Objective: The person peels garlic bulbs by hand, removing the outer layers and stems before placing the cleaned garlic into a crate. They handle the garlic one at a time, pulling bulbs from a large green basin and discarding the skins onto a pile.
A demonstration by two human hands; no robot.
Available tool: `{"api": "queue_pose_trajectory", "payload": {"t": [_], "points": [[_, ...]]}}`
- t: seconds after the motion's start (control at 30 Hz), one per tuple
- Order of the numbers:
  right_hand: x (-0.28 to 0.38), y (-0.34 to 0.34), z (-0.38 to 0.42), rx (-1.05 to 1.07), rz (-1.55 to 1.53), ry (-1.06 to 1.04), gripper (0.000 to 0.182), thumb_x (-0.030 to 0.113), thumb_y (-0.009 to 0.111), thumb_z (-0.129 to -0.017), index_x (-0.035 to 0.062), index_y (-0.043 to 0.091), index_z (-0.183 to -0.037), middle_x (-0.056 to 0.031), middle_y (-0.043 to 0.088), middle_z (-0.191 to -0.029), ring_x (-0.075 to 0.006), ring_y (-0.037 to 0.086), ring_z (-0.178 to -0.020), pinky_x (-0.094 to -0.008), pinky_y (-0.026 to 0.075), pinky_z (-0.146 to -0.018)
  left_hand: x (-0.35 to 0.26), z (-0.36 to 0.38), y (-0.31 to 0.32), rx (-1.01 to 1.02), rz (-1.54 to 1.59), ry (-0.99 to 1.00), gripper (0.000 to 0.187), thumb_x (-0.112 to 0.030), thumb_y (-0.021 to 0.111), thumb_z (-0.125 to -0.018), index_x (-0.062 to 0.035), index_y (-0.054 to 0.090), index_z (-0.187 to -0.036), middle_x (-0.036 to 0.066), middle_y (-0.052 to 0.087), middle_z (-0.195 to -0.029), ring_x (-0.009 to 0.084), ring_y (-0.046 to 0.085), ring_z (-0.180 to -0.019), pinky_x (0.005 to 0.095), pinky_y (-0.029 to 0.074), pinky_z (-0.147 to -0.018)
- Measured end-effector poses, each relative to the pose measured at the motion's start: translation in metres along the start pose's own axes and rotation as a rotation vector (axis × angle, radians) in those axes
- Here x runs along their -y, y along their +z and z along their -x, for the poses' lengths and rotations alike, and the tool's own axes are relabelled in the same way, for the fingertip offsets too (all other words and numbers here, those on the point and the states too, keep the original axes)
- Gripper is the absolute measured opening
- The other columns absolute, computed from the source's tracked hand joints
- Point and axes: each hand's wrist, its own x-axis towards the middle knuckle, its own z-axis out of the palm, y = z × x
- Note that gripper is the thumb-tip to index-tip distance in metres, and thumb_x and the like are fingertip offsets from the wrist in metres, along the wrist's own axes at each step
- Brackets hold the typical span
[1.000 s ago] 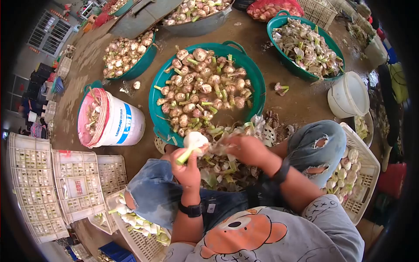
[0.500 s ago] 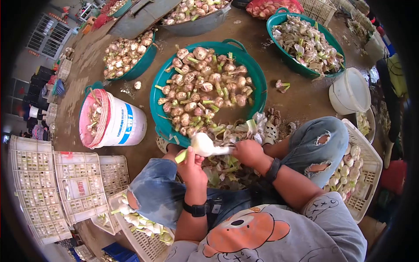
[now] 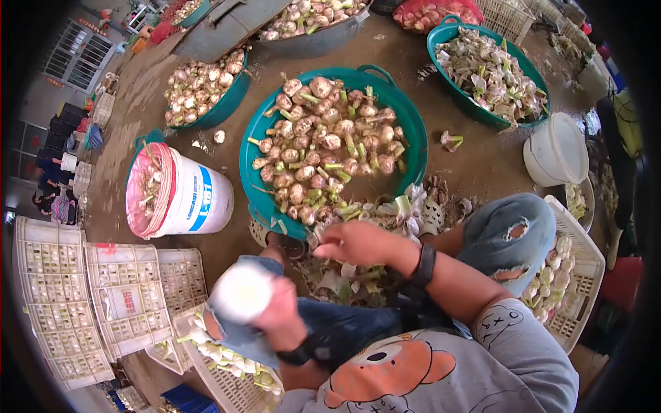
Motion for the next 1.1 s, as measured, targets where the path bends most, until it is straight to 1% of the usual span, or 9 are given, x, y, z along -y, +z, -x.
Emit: {"api": "queue_pose_trajectory", "payload": {"t": [0.07,0.2,0.37,0.5,0.57,0.63,0.7,0.9,1.1], "points": [[-0.036,-0.014,-0.019,-0.034,0.224,0.106,0.035,0.045,0.057,-0.077,0.0128,0.061,-0.09,-0.0134,0.061,-0.083,-0.0305,0.059,-0.082,-0.0419,0.047,-0.069,-0.049,-0.024,-0.02,0.824,0.422,-0.1,0.031,-0.032,0.057,-0.081,-0.0099,0.048,-0.101,-0.003,0.054,-0.075,0.0072,0.048,-0.057,0.019,0.035,-0.042],[-0.12,-0.028,-0.085,-0.086,0.735,0.047,0.028,0.027,0.06,-0.071,0.0167,0.062,-0.097,-0.0138,0.058,-0.098,-0.03,0.056,-0.092,-0.0394,0.047,-0.071,-0.026,-0.011,0.018,0.682,0.648,-0.125,0.046,-0.042,0.049,-0.084,-0.0073,0.047,-0.114,0.001,0.054,-0.078,0.0119,0.052,-0.062,0.0283,0.042,-0.054],[-0.177,-0.004,-0.145,-0.04,0.825,0.055,0.057,0.018,0.057,-0.073,0.019,0.038,-0.127,-0.0148,0.056,-0.108,-0.0311,0.055,-0.097,-0.041,0.045,-0.075,0.021,-0.035,-0.002,0.188,-0.218,-0.197,0.058,-0.057,0.035,-0.085,-0.0073,0.052,-0.109,0.007,0.056,-0.088,0.0203,0.054,-0.081,0.0348,0.044,-0.069],[-0.161,0.006,-0.143,0.129,0.555,0.404,0.048,0.017,0.058,-0.075,0.0131,0.043,-0.12,-0.0153,0.063,-0.081,-0.0271,0.062,-0.075,-0.0421,0.046,-0.067,0.049,-0.048,-0.03,-0.078,-0.624,-0.241,0.035,-0.037,0.044,-0.088,-0.0066,0.054,-0.101,0.005,0.057,-0.094,0.0161,0.053,-0.082,0.0293,0.044,-0.069],[-0.163,0.017,-0.129,-0.059,-0.322,0.3,0.034,0.014,0.064,-0.073,0.0107,0.054,-0.105,-0.0131,0.061,-0.077,-0.0204,0.061,-0.069,-0.0358,0.047,-0.06,0.068,-0.052,-0.031,-0.187,-0.807,-0.283,0.039,-0.032,0.049,-0.088,-0.002,0.048,-0.112,0.008,0.054,-0.1,0.0148,0.052,-0.086,0.0282,0.043,-0.073],[-0.131,0.033,-0.104,-0.268,-0.292,0.082,0.018,0.009,0.066,-0.073,0.0064,0.059,-0.089,-0.0081,0.06,-0.073,-0.015,0.058,-0.059,-0.0295,0.045,-0.055,0.093,-0.057,-0.038,-0.234,-1.1,-0.187,0.048,-0.036,0.049,-0.088,0.0004,0.042,-0.119,0.01,0.051,-0.106,0.0137,0.05,-0.091,0.027,0.042,-0.076],[-0.06,0.019,-0.071,-0.211,-1.043,0.481,0.012,0.007,0.063,-0.077,0.002,0.06,-0.088,-0.0043,0.061,-0.073,-0.0147,0.056,-0.055,-0.0269,0.044,-0.054,0.107,-0.064,-0.061,-0.165,-1.108,-0.095,0.054,-0.038,0.048,-0.088,0.0005,0.037,-0.124,0.012,0.05,-0.11,0.0139,0.052,-0.087,0.025,0.043,-0.071],[-0.009,0.001,-0.031,-0.003,0.155,-0.186,0.021,0.016,0.054,-0.081,-0.001,0.055,-0.069,-0.0132,0.059,-0.062,-0.0271,0.06,-0.059,-0.0367,0.046,-0.054,0.082,-0.06,-0.045,-0.105,-0.873,-0.177,0.031,-0.021,0.061,-0.082,0.002,0.058,-0.102,0.005,0.059,-0.089,0.0081,0.055,-0.076,0.021,0.045,-0.064],[-0.003,0.004,-0.008,-0.054,0.348,-0.171,0.016,0.016,0.057,-0.075,0.0034,0.056,-0.066,-0.0162,0.054,-0.058,-0.0333,0.054,-0.052,-0.0388,0.043,-0.049,0.078,-0.058,-0.048,0.222,-1.073,-0.28,0.028,-0.012,0.059,-0.078,0.0055,0.059,-0.099,0.006,0.061,-0.085,0.0089,0.056,-0.077,0.0216,0.045,-0.066]]}}
